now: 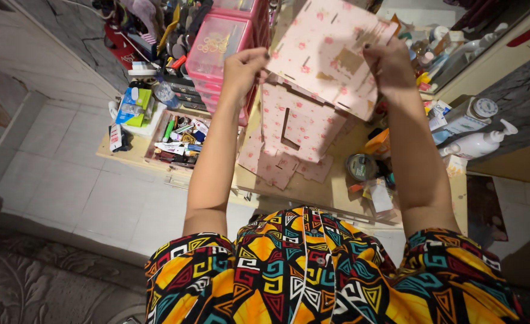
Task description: The person assembles small pink floral-patterned cardboard boxes by folding the flat pieces and inserting tabs into slots. They handle multiple pieces, aligning edges and securing the structure on a cluttered countertop.
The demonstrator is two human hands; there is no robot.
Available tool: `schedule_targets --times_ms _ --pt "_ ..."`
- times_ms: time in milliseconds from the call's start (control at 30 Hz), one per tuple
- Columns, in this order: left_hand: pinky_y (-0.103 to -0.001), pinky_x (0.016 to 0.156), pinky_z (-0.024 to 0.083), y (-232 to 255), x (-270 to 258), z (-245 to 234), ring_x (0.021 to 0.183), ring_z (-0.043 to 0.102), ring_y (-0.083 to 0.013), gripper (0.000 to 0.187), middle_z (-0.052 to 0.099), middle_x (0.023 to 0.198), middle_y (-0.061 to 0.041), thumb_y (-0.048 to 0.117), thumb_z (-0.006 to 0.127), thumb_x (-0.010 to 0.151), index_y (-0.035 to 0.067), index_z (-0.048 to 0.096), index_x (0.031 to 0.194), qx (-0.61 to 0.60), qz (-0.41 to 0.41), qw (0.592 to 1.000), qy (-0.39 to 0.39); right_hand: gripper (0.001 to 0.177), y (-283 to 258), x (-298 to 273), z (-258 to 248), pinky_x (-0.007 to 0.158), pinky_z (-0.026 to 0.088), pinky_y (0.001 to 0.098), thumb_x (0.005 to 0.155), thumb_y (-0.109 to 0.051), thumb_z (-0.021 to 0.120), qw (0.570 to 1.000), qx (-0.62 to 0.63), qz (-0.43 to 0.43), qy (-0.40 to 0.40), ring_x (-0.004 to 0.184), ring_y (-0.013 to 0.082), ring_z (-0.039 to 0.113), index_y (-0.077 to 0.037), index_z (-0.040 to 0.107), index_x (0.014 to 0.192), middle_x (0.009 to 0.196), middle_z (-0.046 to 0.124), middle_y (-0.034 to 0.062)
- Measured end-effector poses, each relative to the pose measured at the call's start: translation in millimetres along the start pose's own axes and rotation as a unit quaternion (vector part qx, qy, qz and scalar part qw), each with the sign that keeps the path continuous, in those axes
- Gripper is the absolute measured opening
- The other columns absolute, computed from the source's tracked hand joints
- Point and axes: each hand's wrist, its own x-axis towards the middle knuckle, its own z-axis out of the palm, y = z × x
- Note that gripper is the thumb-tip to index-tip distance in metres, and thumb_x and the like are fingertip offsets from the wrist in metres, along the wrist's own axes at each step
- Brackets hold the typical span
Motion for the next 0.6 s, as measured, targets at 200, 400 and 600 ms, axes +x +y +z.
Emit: schedule_targets --times_ms 200,400,600 --pt "-0.023 0.055 0.053 -18 11 -12 0.061 0.065 -0.0092 0.018 0.075 0.078 -0.006 -0.005 0.072 0.083 -0.005 0.077 0.101 0.015 -0.034 0.999 -0.014 0.015 42 12 -22 0.075 0.061 0.0267 0.092 0.007 0.066 0.996 0.035 0.072 0.046 0.085 0.0198 0.075 0.005 0.07 0.107 0.102 0.075 0.0145" --pt "-0.022 0.054 0.049 -20 7 -16 0.061 0.062 -0.0082 0.015 0.075 0.078 -0.006 -0.006 0.074 0.082 -0.005 0.078 0.096 0.021 -0.013 0.999 -0.026 0.037 28 5 -4 0.079 0.067 0.0349 0.083 0.015 0.07 0.994 -0.015 0.047 0.095 0.09 0.0242 0.078 0.005 0.062 0.118 0.105 0.077 0.0162" --pt "-0.023 0.051 0.046 -18 10 -17 0.057 0.061 -0.0091 0.013 0.073 0.074 -0.007 -0.005 0.073 0.081 -0.007 0.077 0.094 0.041 -0.009 0.999 -0.034 0.053 27 7 -2 0.069 0.066 0.0347 0.083 0.015 0.072 0.987 -0.106 0.055 0.11 0.089 0.0243 0.077 0.003 0.055 0.132 0.109 0.076 0.0178"
